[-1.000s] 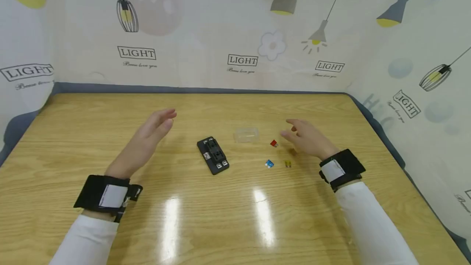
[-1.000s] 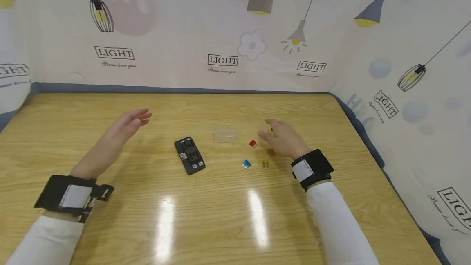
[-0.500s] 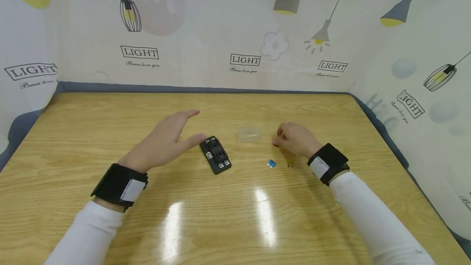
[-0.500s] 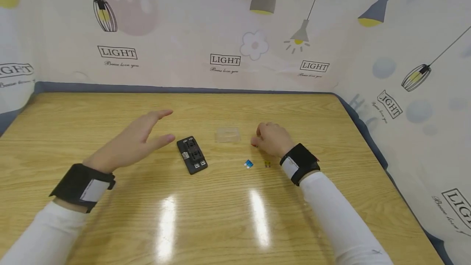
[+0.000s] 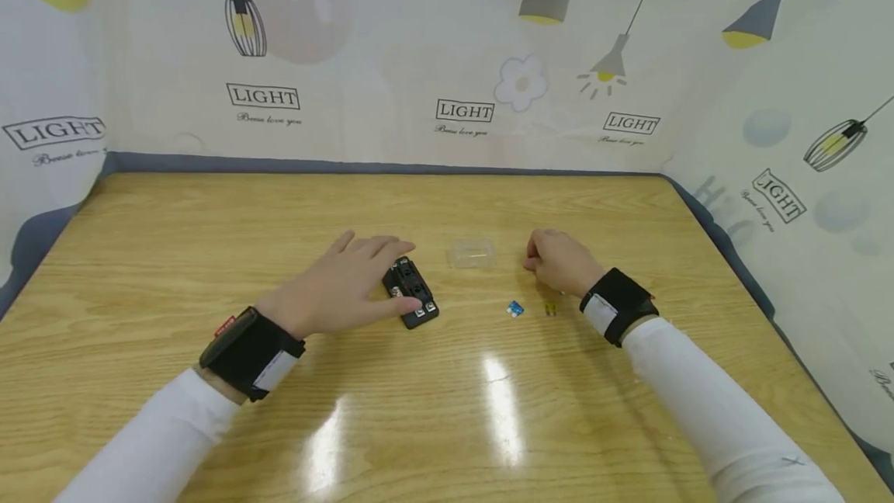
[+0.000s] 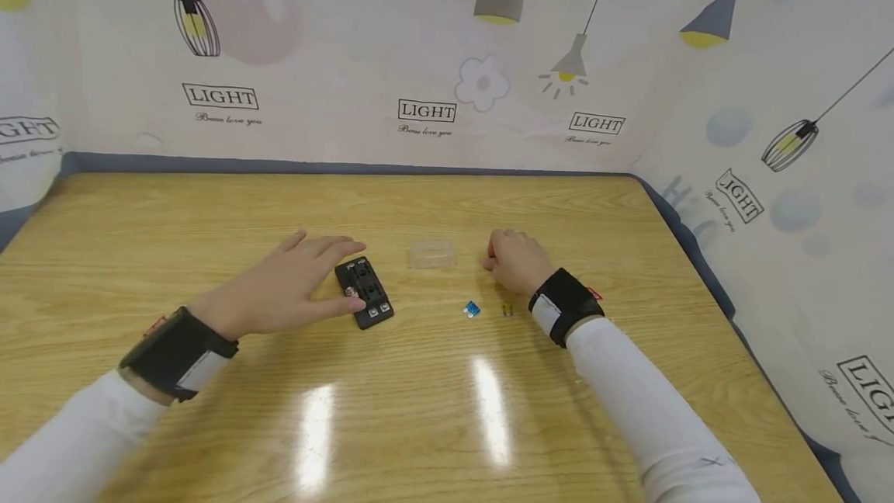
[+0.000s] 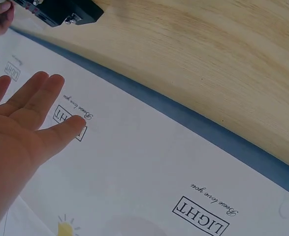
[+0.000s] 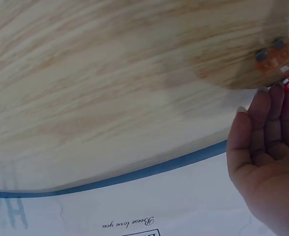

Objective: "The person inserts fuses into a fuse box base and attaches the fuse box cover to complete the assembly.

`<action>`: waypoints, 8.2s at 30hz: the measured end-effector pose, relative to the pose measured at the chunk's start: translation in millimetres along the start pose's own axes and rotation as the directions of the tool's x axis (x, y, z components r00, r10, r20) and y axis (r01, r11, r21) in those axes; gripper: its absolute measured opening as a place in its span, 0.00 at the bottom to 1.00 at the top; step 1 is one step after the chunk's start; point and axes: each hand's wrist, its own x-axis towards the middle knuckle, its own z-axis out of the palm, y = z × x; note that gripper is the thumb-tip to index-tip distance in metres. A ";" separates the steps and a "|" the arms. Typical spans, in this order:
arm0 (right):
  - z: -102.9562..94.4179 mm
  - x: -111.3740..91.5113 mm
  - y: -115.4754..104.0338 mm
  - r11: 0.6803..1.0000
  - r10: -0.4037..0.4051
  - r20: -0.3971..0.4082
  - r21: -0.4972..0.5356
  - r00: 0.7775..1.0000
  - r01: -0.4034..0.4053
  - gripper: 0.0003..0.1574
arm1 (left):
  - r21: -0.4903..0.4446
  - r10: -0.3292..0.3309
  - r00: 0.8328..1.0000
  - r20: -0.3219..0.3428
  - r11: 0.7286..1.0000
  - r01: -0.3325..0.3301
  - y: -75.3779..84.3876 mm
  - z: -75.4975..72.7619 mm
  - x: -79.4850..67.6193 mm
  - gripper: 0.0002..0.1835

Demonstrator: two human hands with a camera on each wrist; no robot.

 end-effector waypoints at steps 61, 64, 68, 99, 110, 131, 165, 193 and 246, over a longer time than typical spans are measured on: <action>-45.6 -3.1 -74.1 0.878 -0.099 -0.221 0.440 0.970 0.190 0.09 | -0.183 -0.094 0.988 -0.123 0.981 0.070 9.7 4.4 39.6 0.37; -44.1 -5.1 -84.0 0.861 -0.120 -0.202 0.466 0.972 0.203 0.09 | -0.276 -0.105 0.986 -0.127 0.959 0.067 15.5 5.5 41.2 0.35; -41.6 -5.9 -93.9 0.851 -0.151 -0.192 0.474 0.970 0.226 0.09 | -0.367 -0.123 0.982 -0.141 0.928 0.063 21.5 7.5 42.8 0.32; -33.2 -8.6 -113.9 0.773 -0.163 -0.086 0.607 0.983 0.181 0.14 | -0.616 -0.320 0.924 -0.207 0.777 0.131 29.5 11.7 42.3 0.08; -37.5 -8.4 -95.5 0.783 -0.122 -0.078 0.605 0.989 0.144 0.14 | -0.730 -0.348 0.920 -0.178 0.674 0.114 15.6 4.6 31.4 0.09; -38.6 -8.7 -34.9 0.845 0.003 -0.131 0.530 0.991 0.068 0.14 | -0.654 -0.304 0.912 -0.275 0.755 0.054 -23.4 6.1 12.2 0.13; -38.7 4.8 -9.6 0.891 0.088 -0.257 0.453 0.962 0.040 0.20 | -0.572 -0.327 0.913 -0.242 0.809 0.138 -25.8 8.0 45.7 0.10; -25.4 -4.3 -78.7 0.799 -0.209 -0.211 0.526 0.955 0.292 0.13 | -0.586 -0.195 0.926 -0.322 0.810 -0.033 14.5 5.7 72.0 0.07; -12.6 -3.6 -77.2 0.818 -0.191 -0.238 0.498 0.952 0.289 0.08 | -0.325 0.114 0.985 0.131 0.944 -0.066 -54.6 18.5 54.6 0.48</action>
